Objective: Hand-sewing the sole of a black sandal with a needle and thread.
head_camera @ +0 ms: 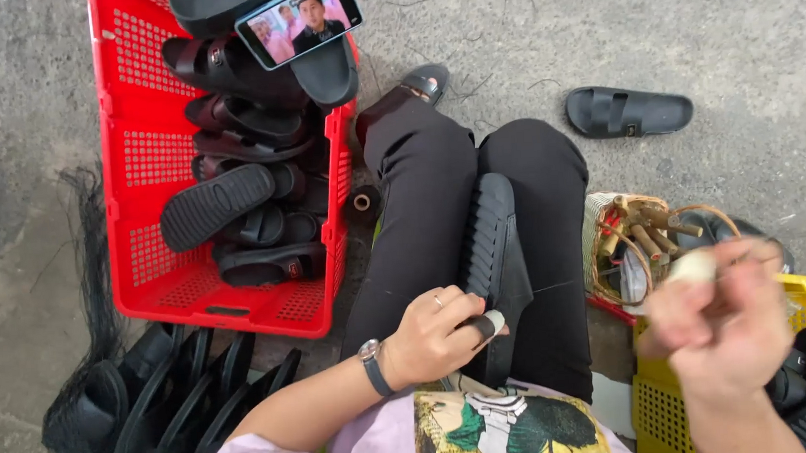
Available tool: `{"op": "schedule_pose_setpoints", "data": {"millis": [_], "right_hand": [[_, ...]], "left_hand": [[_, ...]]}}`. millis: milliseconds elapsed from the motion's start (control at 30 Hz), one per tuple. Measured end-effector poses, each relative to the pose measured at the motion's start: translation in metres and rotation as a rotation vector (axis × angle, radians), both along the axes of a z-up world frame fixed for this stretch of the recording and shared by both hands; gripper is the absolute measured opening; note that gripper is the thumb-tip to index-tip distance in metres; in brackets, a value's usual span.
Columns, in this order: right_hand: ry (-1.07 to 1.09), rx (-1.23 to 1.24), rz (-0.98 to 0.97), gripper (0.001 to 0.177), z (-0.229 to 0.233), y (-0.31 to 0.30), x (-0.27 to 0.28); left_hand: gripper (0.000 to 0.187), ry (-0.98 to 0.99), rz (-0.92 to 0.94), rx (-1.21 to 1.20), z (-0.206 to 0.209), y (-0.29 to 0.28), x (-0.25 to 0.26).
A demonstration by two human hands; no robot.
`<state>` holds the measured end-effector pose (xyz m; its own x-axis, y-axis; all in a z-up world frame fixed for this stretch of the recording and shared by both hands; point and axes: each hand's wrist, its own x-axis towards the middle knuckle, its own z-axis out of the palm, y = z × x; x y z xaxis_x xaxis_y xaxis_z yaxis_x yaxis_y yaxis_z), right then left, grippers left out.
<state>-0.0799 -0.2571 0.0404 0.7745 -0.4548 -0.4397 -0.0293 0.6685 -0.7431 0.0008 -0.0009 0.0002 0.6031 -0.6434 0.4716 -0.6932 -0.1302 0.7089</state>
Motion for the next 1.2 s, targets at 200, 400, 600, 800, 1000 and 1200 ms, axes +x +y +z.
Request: {"op": "schedule_pose_setpoints", "data": {"millis": [200, 400, 600, 800, 1000, 1200], "right_hand": [[0.508, -1.141, 1.18, 0.062, -0.029, 0.028, 0.013], [-0.037, -0.976, 0.864, 0.02, -0.033, 0.038, -0.004], [-0.062, -0.872, 0.816, 0.018, -0.036, 0.036, 0.004], [-0.074, -0.971, 0.706, 0.017, -0.06, 0.045, 0.015], [-0.212, -1.843, 0.915, 0.044, -0.042, 0.03, 0.01], [-0.344, -1.958, 0.919, 0.043, -0.03, 0.028, 0.023]], "left_hand": [[0.055, 0.139, 0.109, 0.456, 0.004, 0.004, 0.015], [0.016, 0.951, -0.231, 0.099, 0.014, 0.006, 0.033], [0.016, 1.466, -0.438, -0.185, 0.005, -0.026, 0.077], [0.036, 1.545, 0.058, -0.589, -0.015, -0.05, 0.107], [0.016, -0.025, 0.225, 0.477, 0.014, 0.016, 0.119], [0.052, 0.414, -0.063, 0.114, 0.011, -0.001, 0.039]]}}
